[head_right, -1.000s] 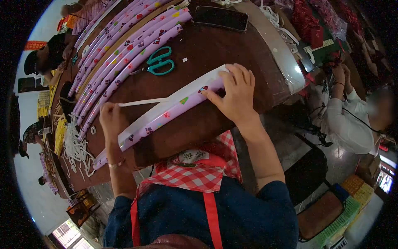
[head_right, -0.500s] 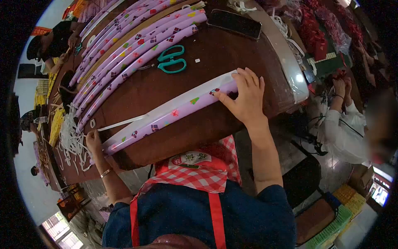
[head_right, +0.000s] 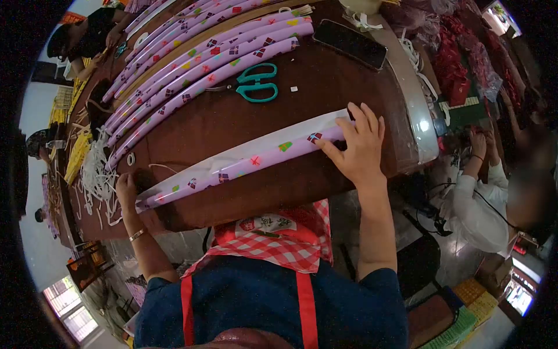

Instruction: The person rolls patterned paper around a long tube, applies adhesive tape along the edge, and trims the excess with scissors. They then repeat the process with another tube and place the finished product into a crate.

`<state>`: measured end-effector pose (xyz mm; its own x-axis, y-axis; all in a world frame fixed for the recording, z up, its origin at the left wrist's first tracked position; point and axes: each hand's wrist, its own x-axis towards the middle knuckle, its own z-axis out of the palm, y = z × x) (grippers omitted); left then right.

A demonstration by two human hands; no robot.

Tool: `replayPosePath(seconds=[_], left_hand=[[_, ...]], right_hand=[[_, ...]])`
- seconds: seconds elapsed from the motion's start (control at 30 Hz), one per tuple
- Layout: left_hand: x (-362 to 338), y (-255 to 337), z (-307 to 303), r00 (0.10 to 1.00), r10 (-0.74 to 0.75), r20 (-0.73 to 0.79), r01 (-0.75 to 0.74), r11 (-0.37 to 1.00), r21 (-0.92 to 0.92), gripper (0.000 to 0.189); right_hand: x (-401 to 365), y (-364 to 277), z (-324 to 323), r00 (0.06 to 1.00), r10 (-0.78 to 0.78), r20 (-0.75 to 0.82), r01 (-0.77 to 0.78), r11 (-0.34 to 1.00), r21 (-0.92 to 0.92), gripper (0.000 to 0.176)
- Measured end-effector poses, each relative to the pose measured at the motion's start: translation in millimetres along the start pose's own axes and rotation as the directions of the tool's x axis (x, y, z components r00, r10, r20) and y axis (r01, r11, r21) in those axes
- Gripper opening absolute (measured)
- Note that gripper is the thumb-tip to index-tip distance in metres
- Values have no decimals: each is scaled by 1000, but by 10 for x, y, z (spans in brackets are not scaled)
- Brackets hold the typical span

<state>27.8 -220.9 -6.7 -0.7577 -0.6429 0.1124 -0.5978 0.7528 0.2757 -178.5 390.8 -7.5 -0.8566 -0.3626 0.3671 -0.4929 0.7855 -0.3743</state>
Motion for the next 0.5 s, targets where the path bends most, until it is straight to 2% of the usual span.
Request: replayPosePath(seconds=[0.1,0.17,0.2,0.23,0.27,0.3,0.37,0.4,0.47,0.5], left_hand=[[46,92,-56,1000,-12,4,12,1000,-4,30],[86,438,-115,995,-6,-105,-8,991,-131,28],[132,658,-139,988,21,-156,-36,995,-96,26],[209,877,-149,978,47,-205,-60,996,-59,24],[327,1025,-129,976,95,-197,-118,987,-107,22],[462,1171,-95,970,145,-193,-176,972,-155,20],[684,1575,9,907,334,-256,-376,917,-135,20],[746,1836,47,901,363,-239,-404,903,-149,19],[885,2355,144,884,429,-184,-459,871,-173,19],[989,2590,205,874,463,-148,-484,855,-185,19]], right_hand=[[12,-4,2,999,-16,-29,15,999,-34,59],[9,-25,-6,999,-25,-29,24,999,-43,56],[9,-43,-15,999,-31,-27,30,999,-42,56],[11,-70,-24,998,-63,-21,62,996,-69,49],[18,-100,-34,995,-97,-16,95,991,-96,41],[33,-140,-41,994,-106,-14,105,990,-95,41],[51,-253,-47,983,-184,10,184,982,-46,25],[52,-323,-43,976,-216,2,216,976,13,20],[23,-427,42,963,-270,4,266,952,148,19],[34,-511,53,956,-292,4,288,946,152,17]])
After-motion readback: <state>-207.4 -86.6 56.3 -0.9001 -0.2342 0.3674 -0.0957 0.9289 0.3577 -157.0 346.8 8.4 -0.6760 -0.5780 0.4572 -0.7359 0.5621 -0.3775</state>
